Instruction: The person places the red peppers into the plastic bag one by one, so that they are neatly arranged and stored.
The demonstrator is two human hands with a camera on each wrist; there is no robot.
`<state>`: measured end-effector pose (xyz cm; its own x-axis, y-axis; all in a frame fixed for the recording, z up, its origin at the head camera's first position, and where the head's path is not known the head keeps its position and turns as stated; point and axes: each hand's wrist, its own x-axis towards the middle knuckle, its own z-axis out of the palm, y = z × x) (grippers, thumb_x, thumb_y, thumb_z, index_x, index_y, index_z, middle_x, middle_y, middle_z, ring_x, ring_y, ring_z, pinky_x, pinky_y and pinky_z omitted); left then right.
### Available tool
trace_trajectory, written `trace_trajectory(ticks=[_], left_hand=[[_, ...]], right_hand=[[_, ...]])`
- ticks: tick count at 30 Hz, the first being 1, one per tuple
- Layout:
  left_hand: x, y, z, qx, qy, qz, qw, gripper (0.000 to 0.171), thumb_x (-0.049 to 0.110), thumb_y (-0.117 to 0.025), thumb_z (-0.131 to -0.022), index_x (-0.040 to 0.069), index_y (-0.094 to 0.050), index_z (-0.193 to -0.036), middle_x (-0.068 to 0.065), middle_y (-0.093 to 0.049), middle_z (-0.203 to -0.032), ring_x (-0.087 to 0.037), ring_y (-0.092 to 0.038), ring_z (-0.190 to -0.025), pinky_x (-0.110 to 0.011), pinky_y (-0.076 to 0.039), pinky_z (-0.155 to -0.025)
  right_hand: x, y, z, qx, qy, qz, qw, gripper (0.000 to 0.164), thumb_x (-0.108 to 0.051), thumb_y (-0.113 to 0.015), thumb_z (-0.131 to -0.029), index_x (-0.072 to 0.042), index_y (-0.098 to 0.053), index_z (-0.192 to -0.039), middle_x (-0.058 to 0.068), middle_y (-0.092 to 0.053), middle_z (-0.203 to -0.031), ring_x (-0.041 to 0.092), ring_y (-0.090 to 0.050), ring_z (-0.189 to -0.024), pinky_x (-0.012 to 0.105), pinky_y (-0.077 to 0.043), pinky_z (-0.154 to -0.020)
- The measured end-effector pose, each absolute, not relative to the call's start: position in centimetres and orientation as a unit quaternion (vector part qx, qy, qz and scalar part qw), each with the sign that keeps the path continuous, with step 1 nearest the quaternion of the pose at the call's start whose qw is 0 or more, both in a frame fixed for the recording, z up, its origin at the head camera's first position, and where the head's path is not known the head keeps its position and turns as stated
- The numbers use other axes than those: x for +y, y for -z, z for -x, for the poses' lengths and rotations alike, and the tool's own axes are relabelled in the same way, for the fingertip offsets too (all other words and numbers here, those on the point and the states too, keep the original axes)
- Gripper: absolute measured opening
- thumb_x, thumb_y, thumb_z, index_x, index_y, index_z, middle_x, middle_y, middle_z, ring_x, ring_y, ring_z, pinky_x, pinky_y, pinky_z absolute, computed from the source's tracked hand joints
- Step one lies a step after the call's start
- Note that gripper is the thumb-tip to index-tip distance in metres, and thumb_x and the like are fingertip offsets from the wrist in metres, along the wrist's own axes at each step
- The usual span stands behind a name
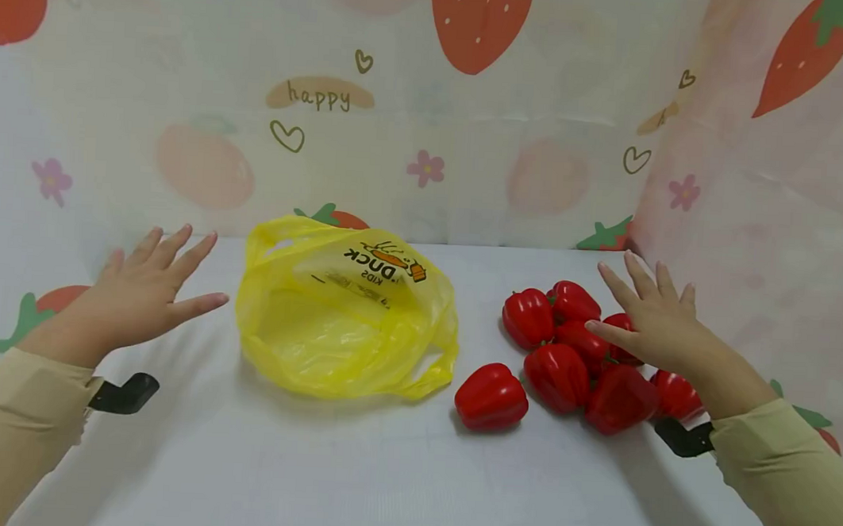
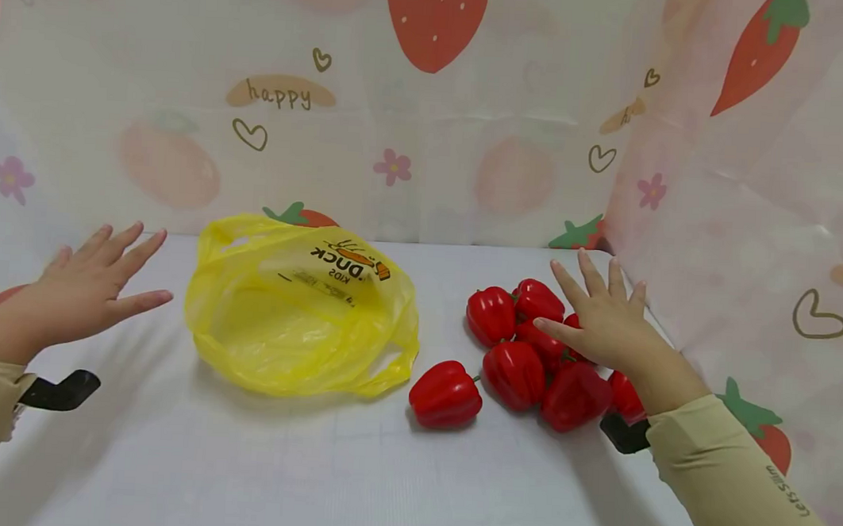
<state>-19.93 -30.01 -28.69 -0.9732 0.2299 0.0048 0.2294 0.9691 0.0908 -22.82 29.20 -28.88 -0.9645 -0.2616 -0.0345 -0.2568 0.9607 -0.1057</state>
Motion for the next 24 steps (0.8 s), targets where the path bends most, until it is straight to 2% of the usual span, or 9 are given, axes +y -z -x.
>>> trace_trajectory(ticks=[5, 11, 17, 24], left_hand=[[-29.8, 28.3, 19.7, 0.988, -0.086, -0.128, 0.002, 0.087, 0.061, -0.043, -0.086, 0.023, 0.007, -0.146, -0.018, 0.009, -0.151, -0.047, 0.009, -0.133, -0.067, -0.004, -0.102], [-29.3, 28.2, 19.4, 0.978, -0.172, -0.116, 0.032, 0.088, 0.058, -0.048, -0.086, 0.028, 0.009, -0.145, -0.013, 0.012, -0.152, -0.039, 0.008, -0.136, -0.067, -0.008, -0.101], [-28.7, 28.5, 19.6, 0.967, -0.218, -0.122, 0.045, 0.09, 0.054, -0.051, -0.086, 0.019, 0.006, -0.147, -0.018, 0.001, -0.151, -0.04, -0.001, -0.136, -0.065, -0.012, -0.103], [-28.2, 29.4, 19.5, 0.957, -0.276, -0.073, 0.041, 0.094, 0.058, -0.051, -0.084, 0.021, 0.008, -0.146, -0.022, -0.009, -0.15, -0.046, -0.018, -0.131, -0.064, -0.027, -0.097]], right_hand=[[28.9, 28.9, 22.7, 0.989, 0.047, 0.137, 0.022, 0.096, -0.066, -0.05, -0.078, -0.022, 0.0, -0.147, 0.021, 0.01, -0.15, 0.051, 0.014, -0.131, 0.075, 0.012, -0.09], [28.7, 28.8, 22.5, 0.988, 0.047, 0.142, 0.024, 0.093, -0.059, -0.053, -0.081, -0.022, 0.0, -0.148, 0.02, 0.011, -0.15, 0.05, 0.014, -0.131, 0.075, 0.011, -0.09], [28.5, 28.8, 22.5, 0.988, 0.046, 0.147, 0.022, 0.092, -0.06, -0.052, -0.082, -0.023, 0.0, -0.147, 0.019, 0.011, -0.15, 0.05, 0.014, -0.131, 0.076, 0.011, -0.09], [28.1, 29.0, 22.5, 0.988, 0.039, 0.148, 0.022, 0.095, -0.065, -0.051, -0.079, -0.022, -0.002, -0.148, 0.02, 0.009, -0.15, 0.05, 0.012, -0.131, 0.076, 0.009, -0.091]])
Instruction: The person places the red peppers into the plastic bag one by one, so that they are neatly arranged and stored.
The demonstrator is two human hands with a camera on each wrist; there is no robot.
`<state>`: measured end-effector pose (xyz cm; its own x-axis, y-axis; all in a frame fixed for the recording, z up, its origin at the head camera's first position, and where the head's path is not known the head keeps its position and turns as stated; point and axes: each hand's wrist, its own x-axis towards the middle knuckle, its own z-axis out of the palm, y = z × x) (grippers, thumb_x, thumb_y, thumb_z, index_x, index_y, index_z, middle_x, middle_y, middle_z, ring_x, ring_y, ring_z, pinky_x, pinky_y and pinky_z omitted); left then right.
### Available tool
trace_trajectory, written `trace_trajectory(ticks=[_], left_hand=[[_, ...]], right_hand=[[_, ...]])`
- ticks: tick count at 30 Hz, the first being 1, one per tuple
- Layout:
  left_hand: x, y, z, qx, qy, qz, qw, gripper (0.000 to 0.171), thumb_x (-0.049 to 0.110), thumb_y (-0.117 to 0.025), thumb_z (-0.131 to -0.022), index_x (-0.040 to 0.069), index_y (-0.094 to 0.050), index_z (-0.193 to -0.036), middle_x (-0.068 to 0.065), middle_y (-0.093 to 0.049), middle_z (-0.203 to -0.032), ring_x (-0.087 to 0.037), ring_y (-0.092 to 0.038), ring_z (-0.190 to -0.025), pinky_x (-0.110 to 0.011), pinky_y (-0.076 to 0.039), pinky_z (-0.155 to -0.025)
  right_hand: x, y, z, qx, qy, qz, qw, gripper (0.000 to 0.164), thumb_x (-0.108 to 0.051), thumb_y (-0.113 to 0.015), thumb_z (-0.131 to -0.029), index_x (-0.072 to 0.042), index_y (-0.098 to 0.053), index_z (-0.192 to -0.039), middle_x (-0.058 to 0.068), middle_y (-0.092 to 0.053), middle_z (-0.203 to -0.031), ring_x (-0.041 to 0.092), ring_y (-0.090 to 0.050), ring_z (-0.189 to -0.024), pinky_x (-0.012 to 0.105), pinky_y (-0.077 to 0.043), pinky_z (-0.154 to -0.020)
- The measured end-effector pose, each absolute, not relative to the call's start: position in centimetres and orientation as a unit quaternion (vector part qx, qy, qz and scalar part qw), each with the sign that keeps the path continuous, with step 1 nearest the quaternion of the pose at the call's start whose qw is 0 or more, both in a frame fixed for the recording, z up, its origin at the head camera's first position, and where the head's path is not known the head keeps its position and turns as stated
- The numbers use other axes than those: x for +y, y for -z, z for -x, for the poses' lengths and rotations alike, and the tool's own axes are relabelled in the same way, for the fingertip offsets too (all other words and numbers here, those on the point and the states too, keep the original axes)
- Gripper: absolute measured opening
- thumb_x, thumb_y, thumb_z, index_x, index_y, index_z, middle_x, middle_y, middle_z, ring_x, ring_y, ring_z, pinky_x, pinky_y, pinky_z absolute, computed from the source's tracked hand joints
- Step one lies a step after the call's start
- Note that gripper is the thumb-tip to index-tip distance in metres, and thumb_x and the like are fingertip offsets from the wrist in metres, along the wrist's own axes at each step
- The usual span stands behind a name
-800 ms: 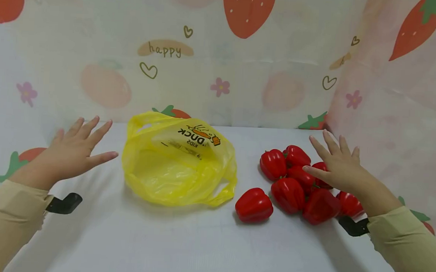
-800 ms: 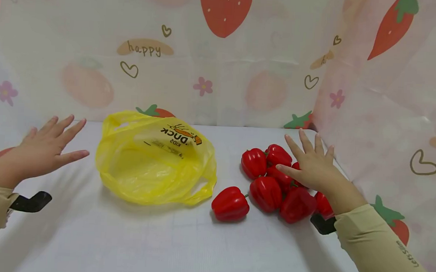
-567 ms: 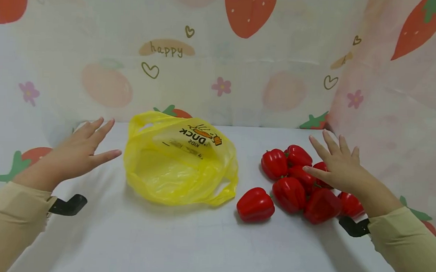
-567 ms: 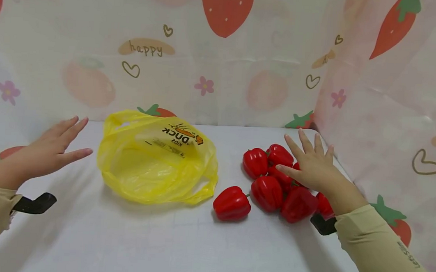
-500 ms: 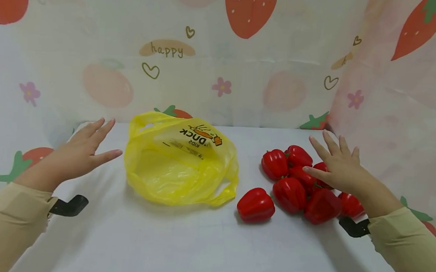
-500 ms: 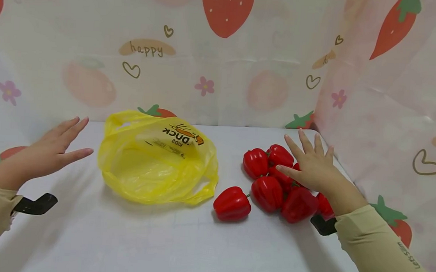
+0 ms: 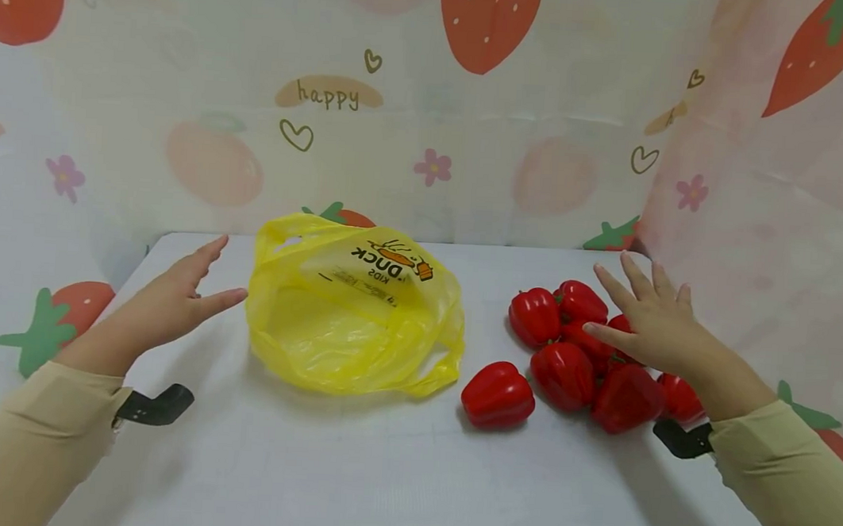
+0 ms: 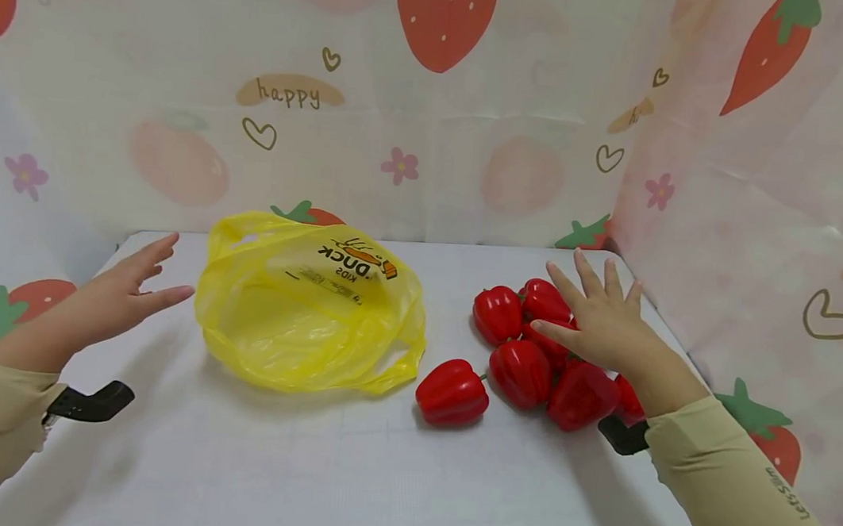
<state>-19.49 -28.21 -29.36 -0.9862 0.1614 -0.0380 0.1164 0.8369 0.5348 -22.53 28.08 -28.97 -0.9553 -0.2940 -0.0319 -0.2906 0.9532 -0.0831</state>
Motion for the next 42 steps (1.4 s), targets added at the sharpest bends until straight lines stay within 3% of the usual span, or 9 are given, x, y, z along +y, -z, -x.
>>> trace_trajectory(ticks=[7, 16, 22, 28, 36, 42], left_hand=[[-27.5, 29.9, 19.5, 0.935, -0.35, -0.015, 0.053, 0.097, 0.061, -0.051, -0.081, 0.024, 0.01, -0.146, -0.019, -0.015, -0.149, -0.043, -0.024, -0.131, -0.061, -0.033, -0.096], [-26.8, 30.9, 20.1, 0.909, -0.415, 0.004, 0.044, 0.093, 0.054, -0.056, -0.083, 0.013, -0.004, -0.147, -0.02, -0.024, -0.146, -0.037, -0.037, -0.126, -0.048, -0.04, -0.095], [-26.2, 31.5, 20.4, 0.898, -0.44, 0.002, 0.022, 0.081, 0.047, -0.059, -0.084, 0.008, -0.022, -0.144, -0.021, -0.04, -0.134, -0.033, -0.049, -0.115, -0.035, -0.05, -0.084], [-26.1, 31.9, 20.5, 0.906, -0.422, 0.012, 0.003, 0.055, 0.041, -0.057, -0.087, 0.004, -0.047, -0.127, -0.016, -0.055, -0.11, -0.025, -0.059, -0.093, -0.031, -0.054, -0.079], [-26.1, 32.3, 20.8, 0.902, -0.43, 0.019, 0.012, 0.043, 0.03, -0.058, -0.089, 0.003, -0.051, -0.122, -0.014, -0.056, -0.105, -0.02, -0.06, -0.088, -0.025, -0.053, -0.077], [-26.1, 32.3, 21.0, 0.897, -0.441, 0.024, 0.03, 0.045, 0.033, -0.057, -0.089, 0.002, -0.052, -0.122, -0.015, -0.057, -0.112, -0.02, -0.06, -0.094, -0.027, -0.052, -0.081]], right_hand=[[27.9, 29.0, 22.5, 0.988, 0.04, 0.148, 0.024, 0.098, -0.068, -0.051, -0.076, -0.021, -0.002, -0.148, 0.021, 0.008, -0.15, 0.05, 0.011, -0.131, 0.075, 0.008, -0.092], [28.0, 29.5, 22.5, 0.987, 0.046, 0.151, 0.021, 0.096, -0.067, -0.05, -0.078, -0.021, -0.003, -0.148, 0.02, 0.01, -0.15, 0.05, 0.014, -0.131, 0.075, 0.011, -0.091], [28.0, 29.7, 22.5, 0.986, 0.049, 0.156, 0.023, 0.094, -0.064, -0.051, -0.079, -0.02, -0.003, -0.148, 0.021, 0.009, -0.15, 0.05, 0.015, -0.131, 0.076, 0.009, -0.091], [27.9, 30.0, 22.6, 0.985, 0.059, 0.157, 0.033, 0.096, -0.066, -0.051, -0.078, -0.021, -0.003, -0.148, 0.021, 0.009, -0.15, 0.05, 0.014, -0.131, 0.077, 0.005, -0.091], [27.8, 30.4, 22.7, 0.983, 0.074, 0.166, 0.037, 0.093, -0.062, -0.054, -0.079, -0.021, -0.005, -0.148, 0.02, 0.008, -0.15, 0.05, 0.012, -0.131, 0.075, 0.004, -0.094], [27.7, 30.6, 22.7, 0.979, 0.08, 0.182, 0.054, 0.09, -0.055, -0.058, -0.08, -0.021, -0.009, -0.148, 0.02, 0.0, -0.15, 0.049, 0.005, -0.133, 0.071, -0.005, -0.099]])
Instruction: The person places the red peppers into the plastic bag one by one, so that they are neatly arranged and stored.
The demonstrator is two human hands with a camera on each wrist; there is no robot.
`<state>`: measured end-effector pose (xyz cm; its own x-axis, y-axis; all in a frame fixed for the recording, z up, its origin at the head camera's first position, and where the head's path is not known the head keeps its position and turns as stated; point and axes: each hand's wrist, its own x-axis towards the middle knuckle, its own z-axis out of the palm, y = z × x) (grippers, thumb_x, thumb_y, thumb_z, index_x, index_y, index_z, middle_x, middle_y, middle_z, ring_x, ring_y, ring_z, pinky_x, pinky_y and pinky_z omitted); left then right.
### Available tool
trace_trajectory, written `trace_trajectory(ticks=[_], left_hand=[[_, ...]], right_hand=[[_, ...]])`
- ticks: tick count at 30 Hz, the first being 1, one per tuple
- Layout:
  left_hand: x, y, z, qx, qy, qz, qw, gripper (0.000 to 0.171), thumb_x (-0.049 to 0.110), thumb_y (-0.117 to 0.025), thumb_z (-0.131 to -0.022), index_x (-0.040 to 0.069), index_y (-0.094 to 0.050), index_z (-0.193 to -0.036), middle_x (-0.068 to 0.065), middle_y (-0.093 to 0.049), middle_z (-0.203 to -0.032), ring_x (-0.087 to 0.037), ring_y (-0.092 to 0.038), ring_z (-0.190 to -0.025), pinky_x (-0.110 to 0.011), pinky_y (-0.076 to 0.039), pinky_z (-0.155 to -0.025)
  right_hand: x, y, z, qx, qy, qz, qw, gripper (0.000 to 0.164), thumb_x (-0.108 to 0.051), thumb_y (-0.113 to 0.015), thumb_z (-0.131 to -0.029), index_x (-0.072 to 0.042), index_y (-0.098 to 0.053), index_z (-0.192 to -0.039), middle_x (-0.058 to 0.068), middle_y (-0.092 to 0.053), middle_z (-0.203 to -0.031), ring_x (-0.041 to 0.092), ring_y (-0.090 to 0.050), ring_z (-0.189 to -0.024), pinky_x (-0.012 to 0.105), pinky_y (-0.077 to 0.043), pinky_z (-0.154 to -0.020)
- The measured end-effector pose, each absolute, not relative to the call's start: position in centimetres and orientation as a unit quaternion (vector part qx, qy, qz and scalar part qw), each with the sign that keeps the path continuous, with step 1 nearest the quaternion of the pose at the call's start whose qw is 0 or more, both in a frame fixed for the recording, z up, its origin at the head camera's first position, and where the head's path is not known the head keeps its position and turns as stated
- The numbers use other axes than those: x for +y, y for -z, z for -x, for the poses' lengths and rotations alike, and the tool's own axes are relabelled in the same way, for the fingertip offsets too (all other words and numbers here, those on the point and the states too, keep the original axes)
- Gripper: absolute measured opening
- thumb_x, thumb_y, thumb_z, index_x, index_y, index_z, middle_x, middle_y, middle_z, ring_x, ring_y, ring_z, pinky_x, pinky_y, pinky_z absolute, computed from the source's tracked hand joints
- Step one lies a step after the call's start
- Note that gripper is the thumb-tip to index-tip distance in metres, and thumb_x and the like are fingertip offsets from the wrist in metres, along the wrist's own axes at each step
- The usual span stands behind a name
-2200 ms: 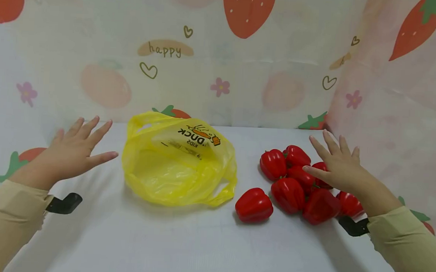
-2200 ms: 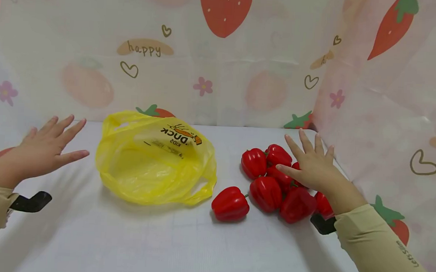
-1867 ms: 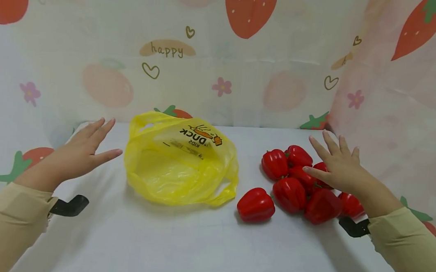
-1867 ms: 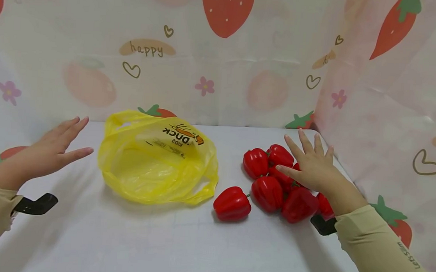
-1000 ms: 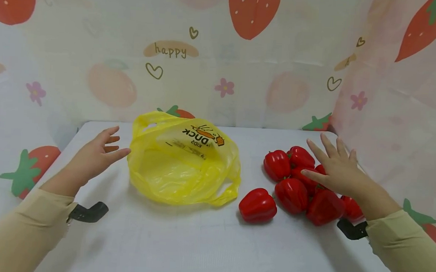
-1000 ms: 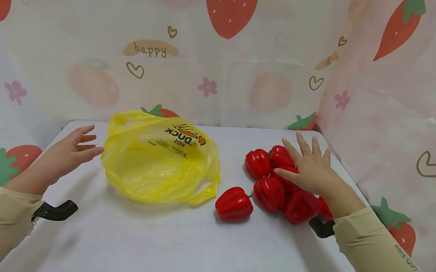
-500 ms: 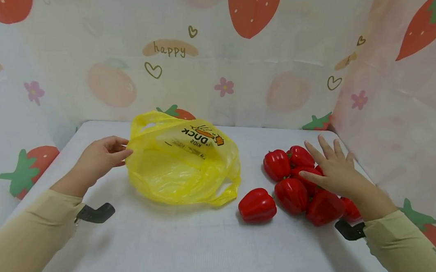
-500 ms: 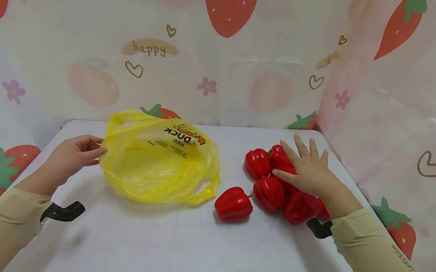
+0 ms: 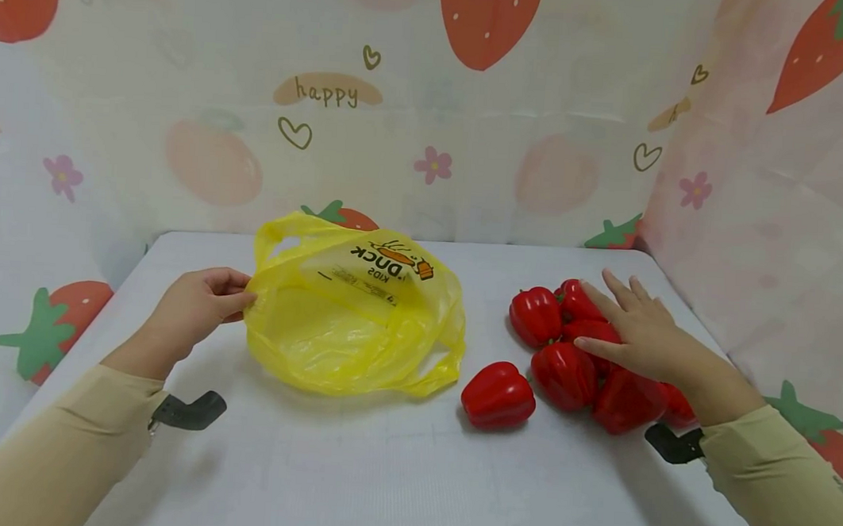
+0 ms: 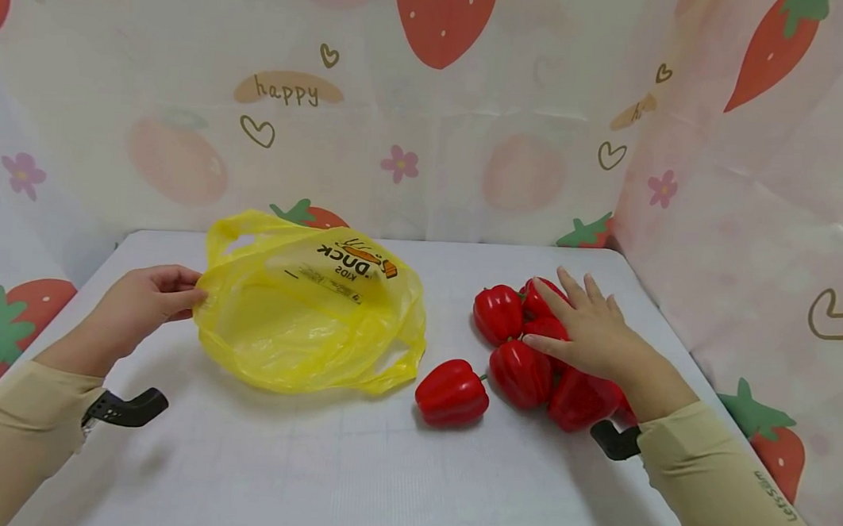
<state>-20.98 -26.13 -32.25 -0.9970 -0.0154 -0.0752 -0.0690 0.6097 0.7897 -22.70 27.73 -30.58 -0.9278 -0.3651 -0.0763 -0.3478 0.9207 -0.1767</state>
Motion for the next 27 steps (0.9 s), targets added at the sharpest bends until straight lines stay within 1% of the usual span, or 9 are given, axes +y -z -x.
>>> trace_trajectory(ticks=[2, 6, 8, 13, 16, 19, 22, 27], left_hand=[[-26.1, 32.3, 21.0, 0.896, -0.443, 0.026, 0.035, 0.046, 0.035, -0.057, -0.09, 0.002, -0.052, -0.122, -0.015, -0.056, -0.114, -0.022, -0.059, -0.096, -0.029, -0.052, -0.083], [-26.2, 32.4, 21.0, 0.891, -0.451, 0.031, 0.037, 0.046, 0.036, -0.057, -0.089, 0.002, -0.053, -0.12, -0.014, -0.055, -0.116, -0.022, -0.058, -0.098, -0.027, -0.052, -0.083], [-26.2, 32.5, 21.1, 0.89, -0.453, 0.032, 0.036, 0.046, 0.036, -0.057, -0.089, 0.001, -0.053, -0.119, -0.014, -0.055, -0.115, -0.021, -0.058, -0.096, -0.026, -0.052, -0.082], [-26.1, 32.5, 21.0, 0.888, -0.457, 0.039, 0.036, 0.045, 0.036, -0.057, -0.089, 0.001, -0.053, -0.118, -0.014, -0.055, -0.114, -0.02, -0.058, -0.095, -0.025, -0.052, -0.081], [-26.0, 32.4, 20.9, 0.887, -0.457, 0.044, 0.04, 0.046, 0.037, -0.056, -0.089, 0.001, -0.053, -0.118, -0.014, -0.054, -0.115, -0.022, -0.057, -0.097, -0.026, -0.051, -0.083], [-25.9, 32.4, 20.9, 0.886, -0.459, 0.043, 0.041, 0.046, 0.037, -0.056, -0.089, 0.002, -0.053, -0.118, -0.014, -0.054, -0.115, -0.022, -0.057, -0.097, -0.026, -0.051, -0.083], [-25.9, 32.3, 20.9, 0.886, -0.461, 0.039, 0.037, 0.045, 0.037, -0.056, -0.09, 0.001, -0.053, -0.118, -0.014, -0.054, -0.114, -0.021, -0.057, -0.096, -0.024, -0.052, -0.082], [-25.9, 32.4, 20.9, 0.885, -0.462, 0.037, 0.034, 0.045, 0.036, -0.056, -0.09, 0.001, -0.053, -0.118, -0.014, -0.054, -0.114, -0.02, -0.057, -0.096, -0.024, -0.052, -0.081]], right_hand=[[27.7, 30.5, 22.7, 0.978, 0.076, 0.187, 0.06, 0.09, -0.055, -0.058, -0.08, -0.021, -0.009, -0.148, 0.019, -0.004, -0.15, 0.048, 0.001, -0.133, 0.071, -0.013, -0.098], [27.7, 30.3, 22.6, 0.975, 0.086, 0.192, 0.072, 0.086, -0.056, -0.059, -0.08, -0.024, -0.015, -0.147, 0.015, -0.014, -0.15, 0.045, -0.006, -0.133, 0.071, -0.027, -0.091], [27.6, 30.2, 22.5, 0.972, 0.103, 0.193, 0.079, 0.084, -0.054, -0.061, -0.079, -0.024, -0.02, -0.146, 0.014, -0.017, -0.149, 0.043, -0.009, -0.133, 0.069, -0.034, -0.088], [27.1, 30.3, 22.3, 0.962, 0.153, 0.209, 0.09, 0.077, -0.048, -0.063, -0.08, -0.023, -0.026, -0.144, 0.011, -0.02, -0.147, 0.039, -0.016, -0.132, 0.061, -0.044, -0.084], [26.7, 30.4, 22.2, 0.955, 0.172, 0.226, 0.088, 0.073, -0.044, -0.063, -0.082, -0.025, -0.029, -0.143, 0.01, -0.023, -0.146, 0.038, -0.019, -0.131, 0.059, -0.045, -0.084], [26.3, 30.6, 22.2, 0.949, 0.189, 0.239, 0.085, 0.071, -0.044, -0.062, -0.083, -0.026, -0.029, -0.142, 0.009, -0.026, -0.146, 0.036, -0.02, -0.132, 0.06, -0.042, -0.088], [26.0, 30.8, 22.2, 0.939, 0.219, 0.247, 0.092, 0.072, -0.045, -0.064, -0.081, -0.026, -0.03, -0.142, 0.007, -0.029, -0.144, 0.033, -0.023, -0.132, 0.06, -0.04, -0.09], [25.5, 31.3, 22.4, 0.922, 0.276, 0.249, 0.11, 0.073, -0.042, -0.069, -0.078, -0.028, -0.032, -0.14, 0.003, -0.033, -0.141, 0.029, -0.027, -0.129, 0.056, -0.044, -0.088]])
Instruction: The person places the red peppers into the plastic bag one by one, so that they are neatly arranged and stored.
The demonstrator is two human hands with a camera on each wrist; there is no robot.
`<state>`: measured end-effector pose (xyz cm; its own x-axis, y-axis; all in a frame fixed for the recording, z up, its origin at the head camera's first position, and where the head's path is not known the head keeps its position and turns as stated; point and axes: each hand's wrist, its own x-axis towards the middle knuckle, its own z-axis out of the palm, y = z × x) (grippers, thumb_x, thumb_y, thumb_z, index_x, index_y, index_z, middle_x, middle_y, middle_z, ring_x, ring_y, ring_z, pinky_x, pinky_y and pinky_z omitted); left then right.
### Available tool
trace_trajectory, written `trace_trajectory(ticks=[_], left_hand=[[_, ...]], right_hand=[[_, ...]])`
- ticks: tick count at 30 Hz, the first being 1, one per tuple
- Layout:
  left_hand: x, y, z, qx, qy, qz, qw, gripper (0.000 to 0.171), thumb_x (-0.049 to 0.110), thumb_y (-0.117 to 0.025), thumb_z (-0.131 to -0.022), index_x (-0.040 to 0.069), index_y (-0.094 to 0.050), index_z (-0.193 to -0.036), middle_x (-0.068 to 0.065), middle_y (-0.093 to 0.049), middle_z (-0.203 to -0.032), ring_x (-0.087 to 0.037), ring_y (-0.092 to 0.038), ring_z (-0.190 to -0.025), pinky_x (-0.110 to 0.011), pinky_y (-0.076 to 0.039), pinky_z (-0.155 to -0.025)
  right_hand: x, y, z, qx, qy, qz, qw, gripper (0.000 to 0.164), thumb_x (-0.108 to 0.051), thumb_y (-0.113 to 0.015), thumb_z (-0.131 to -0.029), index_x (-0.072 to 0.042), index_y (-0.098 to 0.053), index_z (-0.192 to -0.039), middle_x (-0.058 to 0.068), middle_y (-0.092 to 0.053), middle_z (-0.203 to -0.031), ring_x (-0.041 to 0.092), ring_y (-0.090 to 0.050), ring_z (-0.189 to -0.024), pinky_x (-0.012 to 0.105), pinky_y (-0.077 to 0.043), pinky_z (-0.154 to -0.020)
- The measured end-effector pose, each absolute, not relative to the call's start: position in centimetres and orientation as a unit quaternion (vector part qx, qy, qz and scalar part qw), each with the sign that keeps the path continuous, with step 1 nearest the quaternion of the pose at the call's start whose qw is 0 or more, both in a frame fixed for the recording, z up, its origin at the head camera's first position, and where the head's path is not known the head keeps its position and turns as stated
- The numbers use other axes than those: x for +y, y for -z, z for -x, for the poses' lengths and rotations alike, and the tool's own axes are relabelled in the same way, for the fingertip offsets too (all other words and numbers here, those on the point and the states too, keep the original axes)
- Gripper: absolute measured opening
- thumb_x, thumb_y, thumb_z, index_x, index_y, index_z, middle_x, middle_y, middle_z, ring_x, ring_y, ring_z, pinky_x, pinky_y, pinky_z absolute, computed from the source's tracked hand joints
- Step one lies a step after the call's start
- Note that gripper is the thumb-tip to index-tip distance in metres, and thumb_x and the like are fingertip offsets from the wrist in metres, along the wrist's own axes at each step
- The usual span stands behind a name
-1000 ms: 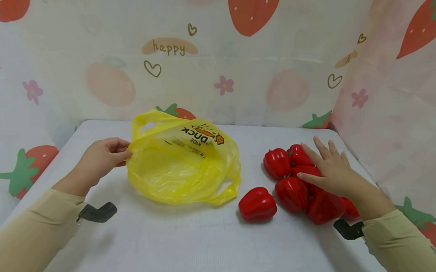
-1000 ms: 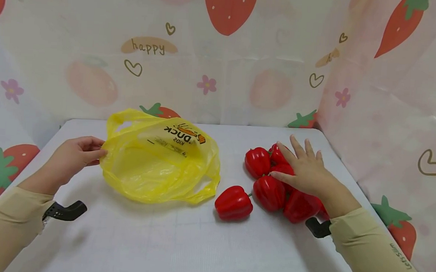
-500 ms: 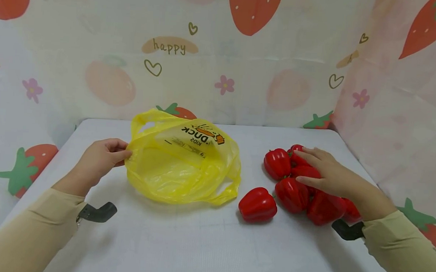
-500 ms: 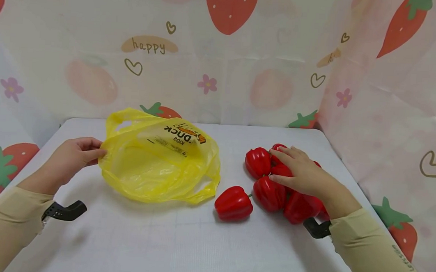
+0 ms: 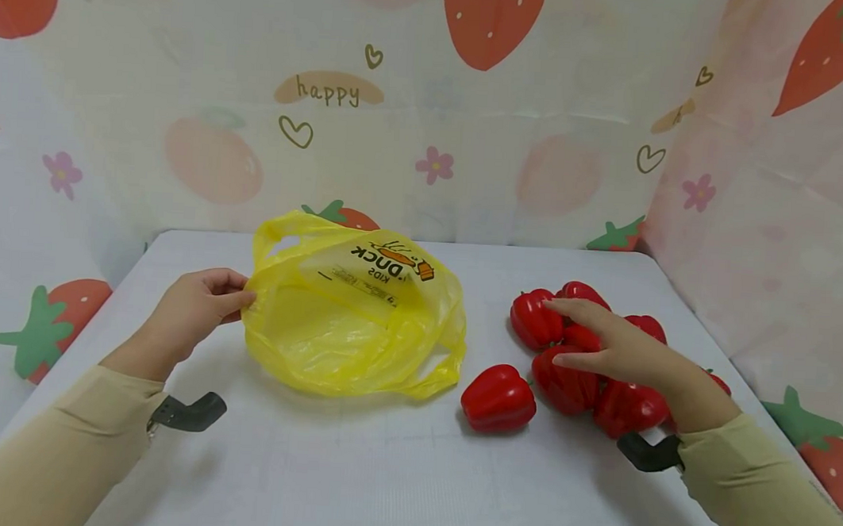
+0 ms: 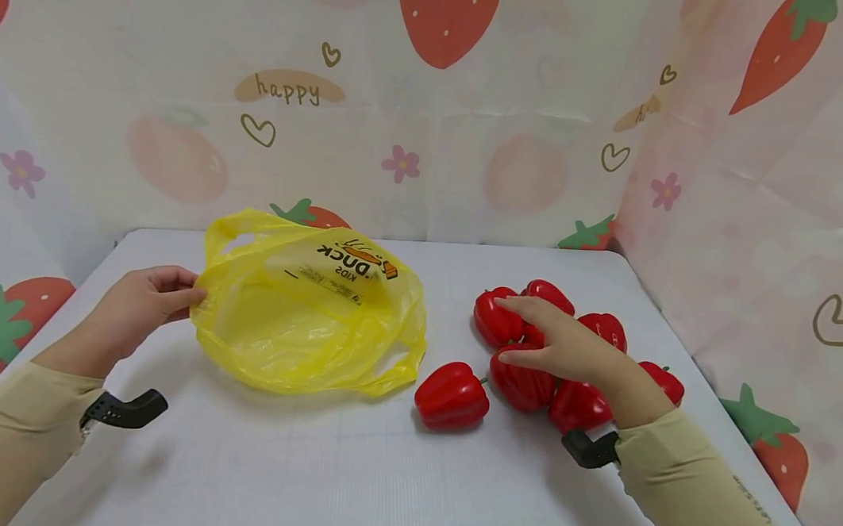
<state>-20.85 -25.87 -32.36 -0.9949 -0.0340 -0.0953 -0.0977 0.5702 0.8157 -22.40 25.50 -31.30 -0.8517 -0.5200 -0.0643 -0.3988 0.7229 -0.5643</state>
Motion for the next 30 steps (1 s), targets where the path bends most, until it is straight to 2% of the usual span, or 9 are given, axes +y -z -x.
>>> trace_trajectory(ticks=[8, 11, 15, 22, 28, 30], left_hand=[[-25.9, 32.3, 20.8, 0.886, -0.461, 0.04, 0.036, 0.044, 0.035, -0.055, -0.09, 0.001, -0.053, -0.118, -0.015, -0.054, -0.114, -0.022, -0.057, -0.097, -0.025, -0.051, -0.082], [-25.9, 32.3, 20.9, 0.887, -0.459, 0.041, 0.036, 0.044, 0.036, -0.055, -0.09, 0.001, -0.053, -0.118, -0.014, -0.054, -0.114, -0.022, -0.057, -0.097, -0.027, -0.051, -0.084], [-25.9, 32.4, 21.0, 0.887, -0.459, 0.041, 0.037, 0.044, 0.036, -0.055, -0.09, 0.002, -0.053, -0.118, -0.014, -0.054, -0.115, -0.022, -0.057, -0.098, -0.028, -0.051, -0.084], [-25.9, 32.6, 21.1, 0.888, -0.457, 0.035, 0.034, 0.045, 0.036, -0.056, -0.09, 0.002, -0.053, -0.118, -0.014, -0.054, -0.115, -0.023, -0.057, -0.098, -0.029, -0.051, -0.084], [-26.0, 32.6, 21.1, 0.886, -0.46, 0.039, 0.032, 0.045, 0.037, -0.056, -0.09, 0.002, -0.053, -0.118, -0.014, -0.055, -0.114, -0.024, -0.057, -0.099, -0.03, -0.05, -0.085], [-26.0, 32.6, 21.1, 0.886, -0.461, 0.04, 0.03, 0.045, 0.037, -0.056, -0.09, 0.002, -0.053, -0.118, -0.014, -0.055, -0.114, -0.025, -0.057, -0.1, -0.03, -0.05, -0.086]], right_hand=[[24.5, 32.5, 22.4, 0.904, 0.326, 0.246, 0.129, 0.071, -0.037, -0.07, -0.078, -0.025, -0.036, -0.139, 0.005, -0.034, -0.14, 0.033, -0.031, -0.127, 0.05, -0.049, -0.086], [24.0, 32.8, 22.2, 0.9, 0.339, 0.233, 0.142, 0.072, -0.037, -0.072, -0.076, -0.028, -0.037, -0.138, 0.002, -0.036, -0.139, 0.034, -0.035, -0.126, 0.046, -0.05, -0.084], [23.3, 33.3, 21.8, 0.89, 0.354, 0.238, 0.161, 0.074, -0.034, -0.075, -0.073, -0.028, -0.038, -0.137, 0.0, -0.038, -0.14, 0.03, -0.037, -0.127, 0.043, -0.051, -0.084], [22.2, 34.5, 21.3, 0.874, 0.353, 0.277, 0.186, 0.074, -0.028, -0.075, -0.075, -0.022, -0.038, -0.138, 0.001, -0.043, -0.137, 0.028, -0.037, -0.127, 0.043, -0.05, -0.087], [21.8, 35.3, 21.0, 0.871, 0.342, 0.285, 0.206, 0.072, -0.031, -0.075, -0.074, -0.025, -0.04, -0.137, -0.002, -0.043, -0.137, 0.025, -0.038, -0.126, 0.04, -0.049, -0.089], [21.7, 35.4, 21.0, 0.872, 0.339, 0.285, 0.209, 0.071, -0.029, -0.075, -0.074, -0.027, -0.041, -0.136, -0.002, -0.045, -0.133, 0.024, -0.042, -0.119, 0.037, -0.052, -0.083]])
